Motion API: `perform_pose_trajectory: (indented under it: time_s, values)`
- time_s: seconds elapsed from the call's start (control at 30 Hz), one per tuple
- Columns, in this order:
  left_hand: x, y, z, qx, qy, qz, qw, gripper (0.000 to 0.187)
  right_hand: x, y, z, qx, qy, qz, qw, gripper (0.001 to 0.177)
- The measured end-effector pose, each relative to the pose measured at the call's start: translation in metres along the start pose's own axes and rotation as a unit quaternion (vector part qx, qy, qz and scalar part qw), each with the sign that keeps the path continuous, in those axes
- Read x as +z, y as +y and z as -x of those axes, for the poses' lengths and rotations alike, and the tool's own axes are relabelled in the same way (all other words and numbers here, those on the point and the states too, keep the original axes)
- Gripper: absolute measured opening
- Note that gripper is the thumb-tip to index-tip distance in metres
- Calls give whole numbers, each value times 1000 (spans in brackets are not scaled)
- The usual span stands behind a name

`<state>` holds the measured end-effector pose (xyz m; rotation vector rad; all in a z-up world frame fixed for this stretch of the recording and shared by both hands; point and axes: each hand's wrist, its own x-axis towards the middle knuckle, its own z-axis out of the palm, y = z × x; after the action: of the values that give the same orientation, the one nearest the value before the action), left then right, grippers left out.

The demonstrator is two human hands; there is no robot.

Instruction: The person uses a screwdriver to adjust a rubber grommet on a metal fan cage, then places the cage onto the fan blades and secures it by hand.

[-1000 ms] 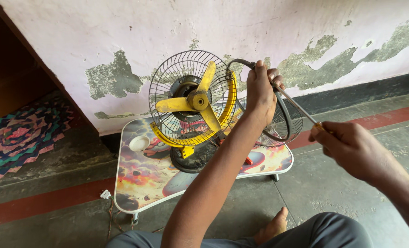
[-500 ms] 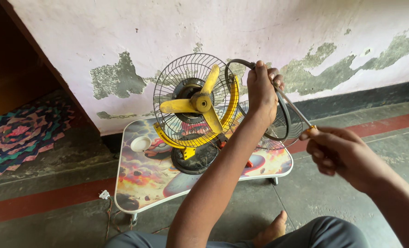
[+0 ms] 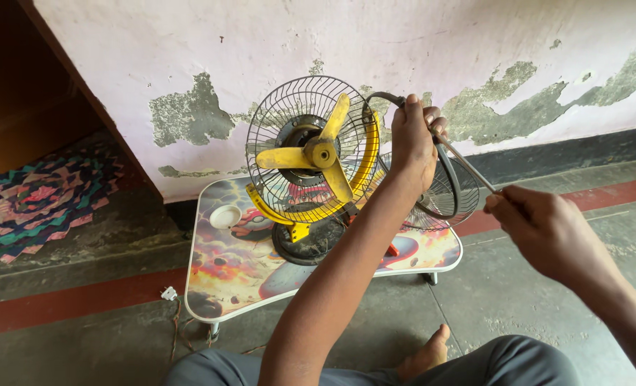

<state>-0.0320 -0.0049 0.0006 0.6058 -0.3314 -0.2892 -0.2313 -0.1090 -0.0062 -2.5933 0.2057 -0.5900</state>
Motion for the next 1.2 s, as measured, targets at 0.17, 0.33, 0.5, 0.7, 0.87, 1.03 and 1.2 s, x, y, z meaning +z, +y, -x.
perform_pose_trajectory:
  time_s: [0.17, 0.33, 0.5, 0.7, 0.87, 1.03, 1.2]
  values:
    - [1, 1, 3, -9, 6, -5, 1000, 30, 16, -7, 20, -142, 175, 309, 924, 21]
    - [-5, -8, 2, 4, 7, 32, 999, 31, 17, -9, 22, -190, 275, 396, 855, 20]
    - [-14, -14, -3, 3, -7, 83, 996, 30, 16, -2, 24, -143, 264, 366, 881, 16]
    - [-36, -2, 8, -32, -10, 41, 999, 26, 20, 19, 45, -39, 236, 84, 967, 19]
    - [-38, -2, 55, -54, -144, 20, 988, 35, 2, 14, 29, 39, 161, -243, 956, 19]
    - [-35, 19, 111, -105, -176, -31, 978, 35, -17, -12, 15, 17, 106, -333, 937, 28]
    - [-26, 49, 154, -63, -229, -128, 963, 32, -15, -35, 14, 3, 38, -401, 915, 37]
